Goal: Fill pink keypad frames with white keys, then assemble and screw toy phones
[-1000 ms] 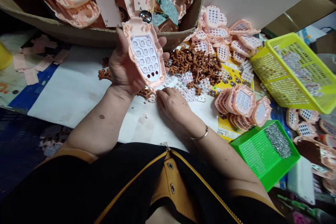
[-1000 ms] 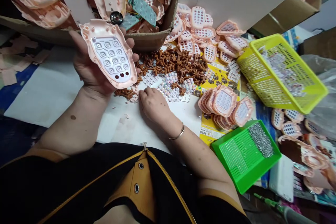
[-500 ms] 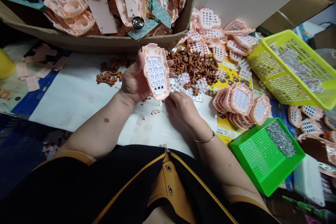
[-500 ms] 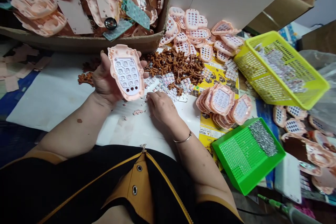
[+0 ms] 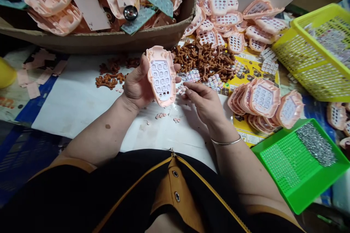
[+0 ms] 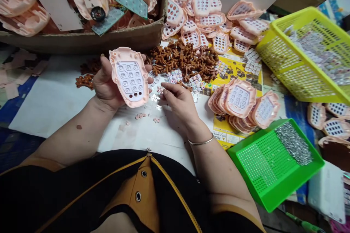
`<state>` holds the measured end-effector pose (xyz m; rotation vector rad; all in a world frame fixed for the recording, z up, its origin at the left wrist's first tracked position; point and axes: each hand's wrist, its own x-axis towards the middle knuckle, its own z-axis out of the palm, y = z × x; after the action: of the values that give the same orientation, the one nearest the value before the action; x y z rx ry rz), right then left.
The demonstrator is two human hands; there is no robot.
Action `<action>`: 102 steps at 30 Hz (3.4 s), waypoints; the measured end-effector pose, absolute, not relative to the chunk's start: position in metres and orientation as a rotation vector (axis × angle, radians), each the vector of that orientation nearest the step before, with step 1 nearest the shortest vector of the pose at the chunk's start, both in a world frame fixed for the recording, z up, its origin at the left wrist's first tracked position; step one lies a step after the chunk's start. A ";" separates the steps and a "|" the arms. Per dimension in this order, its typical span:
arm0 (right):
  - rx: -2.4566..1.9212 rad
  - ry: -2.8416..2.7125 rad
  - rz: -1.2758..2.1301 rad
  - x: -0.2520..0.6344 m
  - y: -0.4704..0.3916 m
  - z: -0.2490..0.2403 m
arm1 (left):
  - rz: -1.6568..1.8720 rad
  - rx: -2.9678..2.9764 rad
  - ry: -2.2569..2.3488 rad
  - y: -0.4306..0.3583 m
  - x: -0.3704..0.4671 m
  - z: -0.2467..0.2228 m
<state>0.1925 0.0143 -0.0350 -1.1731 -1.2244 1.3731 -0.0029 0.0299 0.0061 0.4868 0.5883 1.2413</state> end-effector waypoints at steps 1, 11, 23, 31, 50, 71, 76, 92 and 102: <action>-1.157 -1.183 1.385 0.192 0.015 -0.035 | 1.249 0.488 0.579 0.030 -0.002 0.005; -1.022 -1.738 0.375 0.188 -0.012 -0.009 | 1.044 0.576 0.508 0.026 0.003 -0.010; -0.648 -2.315 0.190 0.195 -0.017 0.004 | 1.011 0.529 0.518 0.025 0.004 -0.006; -0.740 -2.299 -0.092 0.187 -0.020 -0.003 | 1.025 0.522 0.504 0.025 0.005 -0.008; -0.795 -2.081 -0.212 0.183 -0.024 -0.011 | 1.163 0.569 0.476 0.020 0.006 -0.007; -1.284 -2.055 -0.567 0.302 -0.100 0.047 | 1.021 0.745 0.608 0.019 0.001 0.013; -1.333 -2.442 -0.418 0.295 -0.140 0.019 | 1.014 0.756 0.639 0.018 0.002 0.011; -1.525 -2.641 -0.107 0.274 -0.016 0.058 | 1.009 0.650 0.634 0.023 0.001 0.004; -1.612 -2.177 0.063 0.260 0.250 0.005 | 0.988 0.568 0.543 0.023 0.000 -0.004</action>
<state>0.2605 0.2495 0.0054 -1.6118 -2.1771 0.0626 0.0001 0.0225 -0.0037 0.5677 0.5432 0.9881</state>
